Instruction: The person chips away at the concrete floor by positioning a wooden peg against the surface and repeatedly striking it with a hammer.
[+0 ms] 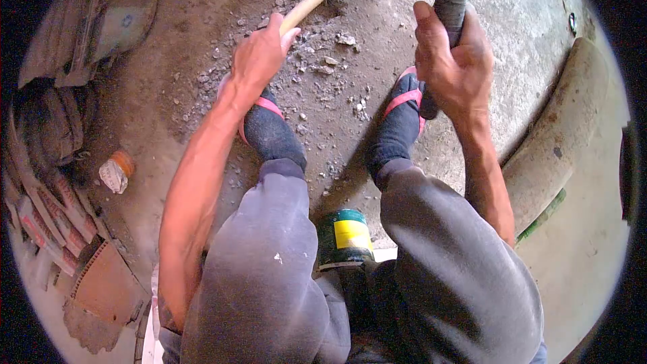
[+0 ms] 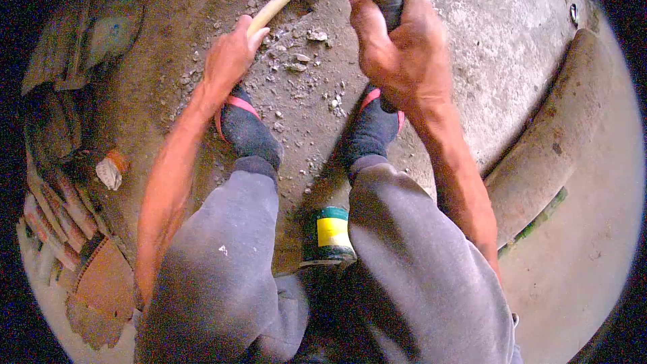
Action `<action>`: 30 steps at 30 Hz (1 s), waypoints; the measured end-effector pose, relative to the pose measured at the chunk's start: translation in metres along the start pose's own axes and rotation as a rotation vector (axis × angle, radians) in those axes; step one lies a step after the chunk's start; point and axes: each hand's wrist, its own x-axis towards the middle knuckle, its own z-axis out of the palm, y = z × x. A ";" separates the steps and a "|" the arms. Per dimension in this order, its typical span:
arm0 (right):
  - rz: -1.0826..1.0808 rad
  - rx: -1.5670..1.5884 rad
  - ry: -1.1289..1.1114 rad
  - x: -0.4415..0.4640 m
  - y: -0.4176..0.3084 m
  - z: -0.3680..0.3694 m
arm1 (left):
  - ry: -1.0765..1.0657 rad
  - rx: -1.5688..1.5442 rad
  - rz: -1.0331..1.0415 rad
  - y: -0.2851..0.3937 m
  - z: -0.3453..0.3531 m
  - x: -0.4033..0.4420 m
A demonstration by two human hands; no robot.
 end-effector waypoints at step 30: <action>0.125 -0.155 -0.158 0.001 -0.006 -0.008 | 0.050 -0.063 0.072 0.006 0.005 -0.001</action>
